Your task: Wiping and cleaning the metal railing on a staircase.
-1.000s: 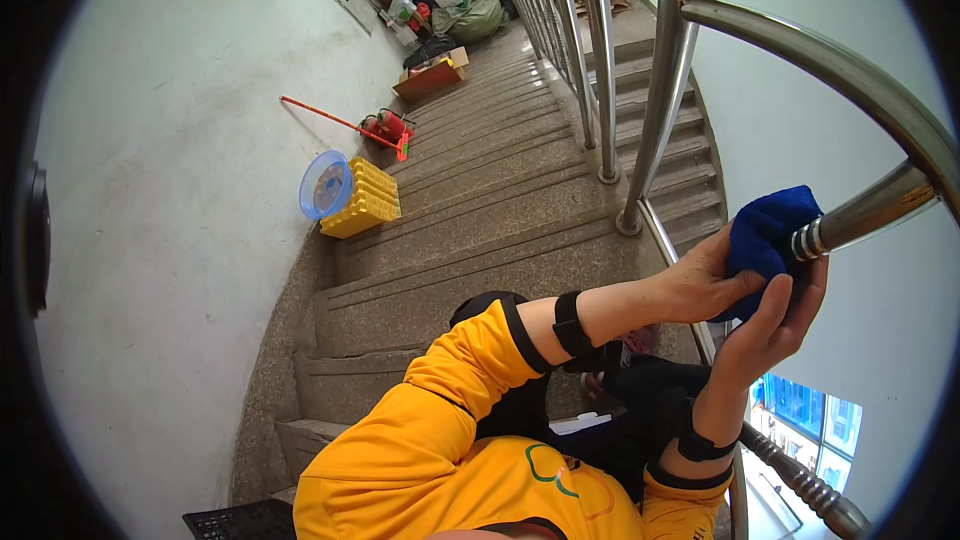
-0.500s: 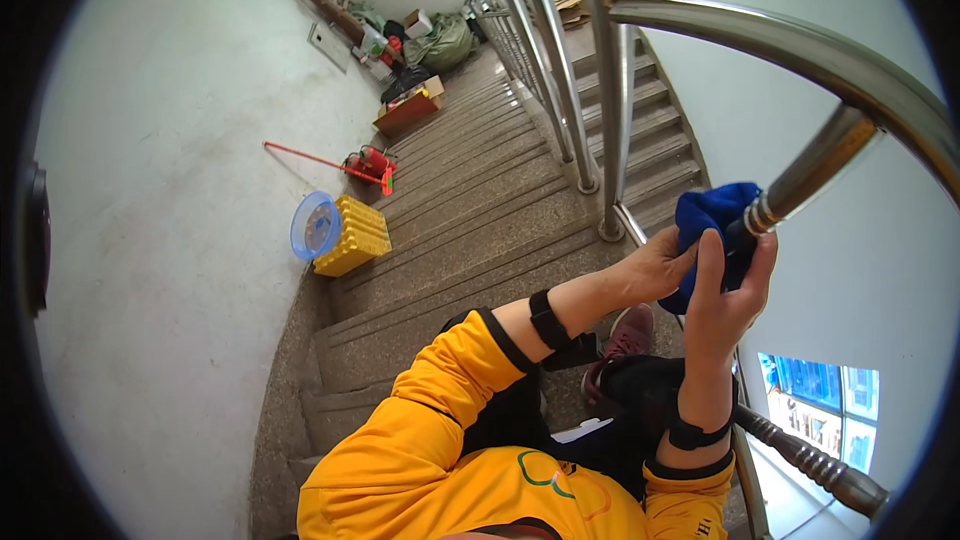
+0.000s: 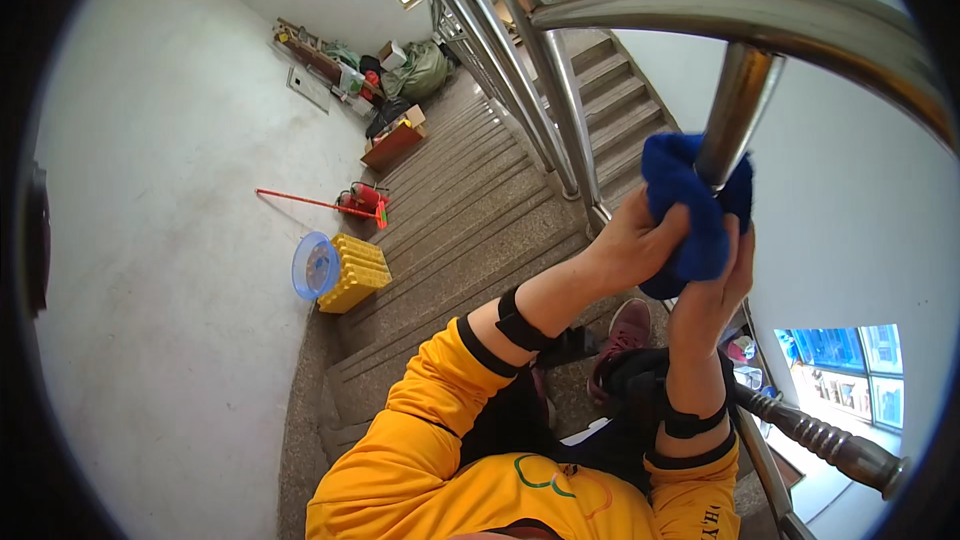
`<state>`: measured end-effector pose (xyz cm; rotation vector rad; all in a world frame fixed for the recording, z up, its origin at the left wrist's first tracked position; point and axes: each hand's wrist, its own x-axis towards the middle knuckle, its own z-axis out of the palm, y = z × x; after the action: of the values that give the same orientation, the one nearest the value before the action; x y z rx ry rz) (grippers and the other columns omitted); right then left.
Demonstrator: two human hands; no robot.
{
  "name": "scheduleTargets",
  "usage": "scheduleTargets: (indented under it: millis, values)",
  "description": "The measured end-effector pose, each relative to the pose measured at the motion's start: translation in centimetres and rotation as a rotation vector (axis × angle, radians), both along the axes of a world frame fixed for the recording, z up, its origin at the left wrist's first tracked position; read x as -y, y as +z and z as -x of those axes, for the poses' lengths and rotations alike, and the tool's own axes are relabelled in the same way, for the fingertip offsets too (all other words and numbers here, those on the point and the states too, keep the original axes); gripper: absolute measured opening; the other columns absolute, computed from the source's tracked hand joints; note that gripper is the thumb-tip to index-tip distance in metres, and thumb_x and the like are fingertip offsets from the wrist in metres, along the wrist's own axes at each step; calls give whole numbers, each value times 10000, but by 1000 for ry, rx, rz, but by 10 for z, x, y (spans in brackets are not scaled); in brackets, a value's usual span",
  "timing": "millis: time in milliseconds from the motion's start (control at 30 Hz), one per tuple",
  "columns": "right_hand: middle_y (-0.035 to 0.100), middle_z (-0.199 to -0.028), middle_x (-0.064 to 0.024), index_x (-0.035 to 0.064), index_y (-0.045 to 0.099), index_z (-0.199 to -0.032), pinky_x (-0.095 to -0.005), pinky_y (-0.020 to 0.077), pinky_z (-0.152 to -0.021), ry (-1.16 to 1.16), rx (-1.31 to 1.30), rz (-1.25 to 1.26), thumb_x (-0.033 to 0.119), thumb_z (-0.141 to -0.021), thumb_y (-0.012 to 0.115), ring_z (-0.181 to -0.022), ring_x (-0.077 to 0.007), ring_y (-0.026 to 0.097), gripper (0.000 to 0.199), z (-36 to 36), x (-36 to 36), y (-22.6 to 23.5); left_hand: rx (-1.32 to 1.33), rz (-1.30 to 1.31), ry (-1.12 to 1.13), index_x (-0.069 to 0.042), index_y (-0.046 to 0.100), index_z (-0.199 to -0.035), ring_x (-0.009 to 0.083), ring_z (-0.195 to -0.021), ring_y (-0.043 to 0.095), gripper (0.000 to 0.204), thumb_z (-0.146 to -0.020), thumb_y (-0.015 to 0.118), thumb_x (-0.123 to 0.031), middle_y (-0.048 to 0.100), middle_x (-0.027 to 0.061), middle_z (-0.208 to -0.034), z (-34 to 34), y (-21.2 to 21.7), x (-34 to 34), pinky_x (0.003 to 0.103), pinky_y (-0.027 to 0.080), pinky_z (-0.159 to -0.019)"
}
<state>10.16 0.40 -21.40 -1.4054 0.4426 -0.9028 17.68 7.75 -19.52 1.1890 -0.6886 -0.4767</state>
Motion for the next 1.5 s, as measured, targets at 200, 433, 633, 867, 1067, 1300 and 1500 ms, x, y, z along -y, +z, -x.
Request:
scheduleTargets:
  millis: [200,433,633,867,1067,1300,1500]
  values:
    - [582,-941,-60,-28,494,-1175,-205,436,-716,-3,-3,146,263,-965,432,-826,-89,535,364,-5,-12,24,-218,-86,-61,-42,499,-1064,40,-801,530,163,-948,442,-142,588,1,-885,-2,-50,-12,219,462,-698]
    - [571,-917,-60,-31,494,-1171,-210,426,-725,127,-111,116,290,-960,441,-815,-97,528,388,-4,-5,22,-193,-81,-109,-41,493,-1119,66,-873,529,202,-951,434,-138,580,11,-963,-1,-73,-14,237,468,-767]
    - [574,-978,-80,-23,497,-1177,-246,415,-803,149,-111,223,319,-952,453,-890,-131,526,412,-4,-5,13,-213,-196,-54,-31,489,-1139,78,-900,529,227,-954,450,-157,578,22,-982,5,-59,-19,245,466,-787]
    - [560,-1109,-100,-31,475,-1240,-276,413,-876,61,46,198,349,-942,479,-986,-157,536,482,1,-7,15,-204,-119,-56,-20,507,-1119,68,-834,539,248,-961,453,-203,575,12,-925,8,-34,-22,234,474,-734]
    - [588,-1044,-57,-43,514,-1214,-213,399,-870,43,-9,70,207,-960,456,-991,-111,535,361,0,-11,29,233,-35,53,-16,495,-1190,95,-880,592,339,-962,457,-264,606,48,-1010,-8,-39,-30,221,492,-734]
    - [540,-1190,-88,-21,504,-1215,-240,395,-913,-19,137,190,87,-949,442,-1065,-115,509,294,-2,-2,17,-312,293,-191,6,293,-1376,198,-1139,511,707,-872,569,-405,488,106,-1284,-6,8,-25,311,464,-890]
    - [558,-1160,-100,-25,492,-1218,-253,394,-924,73,135,-91,33,-925,449,-1068,-132,516,302,-2,-5,18,-342,400,-88,-19,436,-1253,170,-983,582,476,-886,593,-279,570,87,-1126,0,39,-27,286,488,-826]
